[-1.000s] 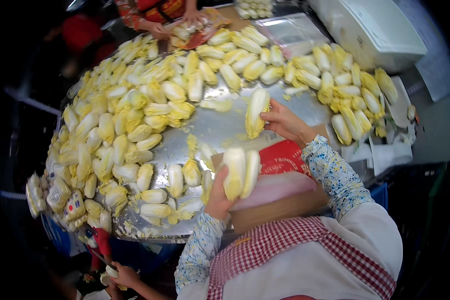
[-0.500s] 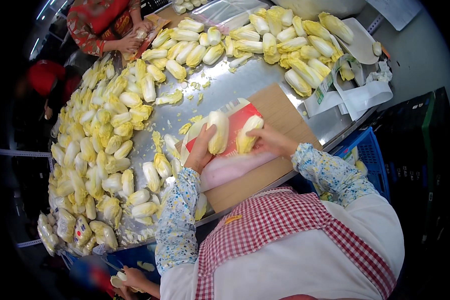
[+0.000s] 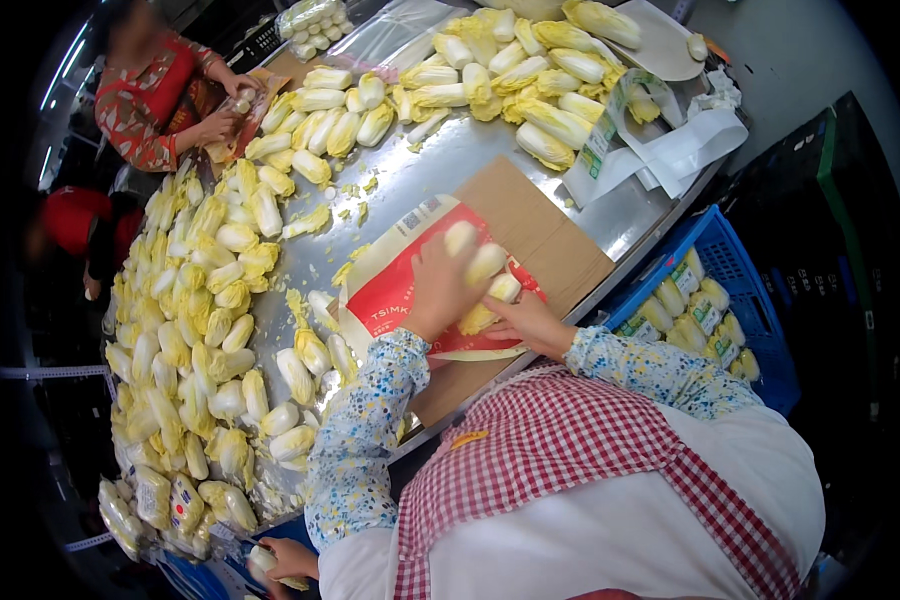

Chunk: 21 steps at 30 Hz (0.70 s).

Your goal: The person selects individual heads of napa cabbage from a large pile on a metal table. They place the cabbages into clear plastic bags, fold the bags closed, and then place the packaged items into a blue crate. The process is repeated continuously throughout the clip.

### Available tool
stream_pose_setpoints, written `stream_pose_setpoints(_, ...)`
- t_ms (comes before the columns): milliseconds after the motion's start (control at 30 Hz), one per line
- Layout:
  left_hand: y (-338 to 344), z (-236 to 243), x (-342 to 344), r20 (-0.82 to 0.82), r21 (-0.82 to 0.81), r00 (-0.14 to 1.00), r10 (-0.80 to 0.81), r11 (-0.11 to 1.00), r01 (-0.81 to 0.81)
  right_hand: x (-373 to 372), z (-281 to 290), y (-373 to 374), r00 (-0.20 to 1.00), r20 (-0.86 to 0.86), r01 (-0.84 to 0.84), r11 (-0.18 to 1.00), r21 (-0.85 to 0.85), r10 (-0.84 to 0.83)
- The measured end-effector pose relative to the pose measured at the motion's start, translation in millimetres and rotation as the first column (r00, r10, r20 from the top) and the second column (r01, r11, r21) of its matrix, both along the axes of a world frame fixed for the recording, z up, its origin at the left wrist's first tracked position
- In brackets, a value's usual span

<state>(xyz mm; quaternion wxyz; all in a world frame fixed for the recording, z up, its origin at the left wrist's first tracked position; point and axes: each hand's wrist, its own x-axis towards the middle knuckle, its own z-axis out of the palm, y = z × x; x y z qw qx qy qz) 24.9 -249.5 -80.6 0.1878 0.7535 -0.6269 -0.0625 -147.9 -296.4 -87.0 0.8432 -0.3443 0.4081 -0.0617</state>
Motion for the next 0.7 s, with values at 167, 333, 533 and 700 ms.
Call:
stream_pose_setpoints(167, 4, -10, 18, -0.179, 0.223, 0.983, -0.040, 0.972, 0.080, -4, -10, 6, 1.000, -0.001, -0.011, 0.996, 0.094, 0.011)
stream_pose_setpoints(333, 10, -16, 10, -0.038, 0.208, 0.982, -0.185, 0.960, 0.189, -13, -17, 6, 0.989, -0.036, -0.146, 0.989, -0.004, 0.146)
stream_pose_setpoints(533, 7, -20, 20, -0.093, 0.271, 0.977, -0.192, 0.939, 0.210, -33, -3, -7, 0.772, -0.389, -0.602, 0.382, -0.702, 0.502)
stream_pose_setpoints(700, 7, -11, 18, -0.105, 0.283, 0.974, -0.202, 0.933, 0.224, -43, -4, -4, 0.765, -0.482, -0.301, -0.425, -0.854, 0.426)
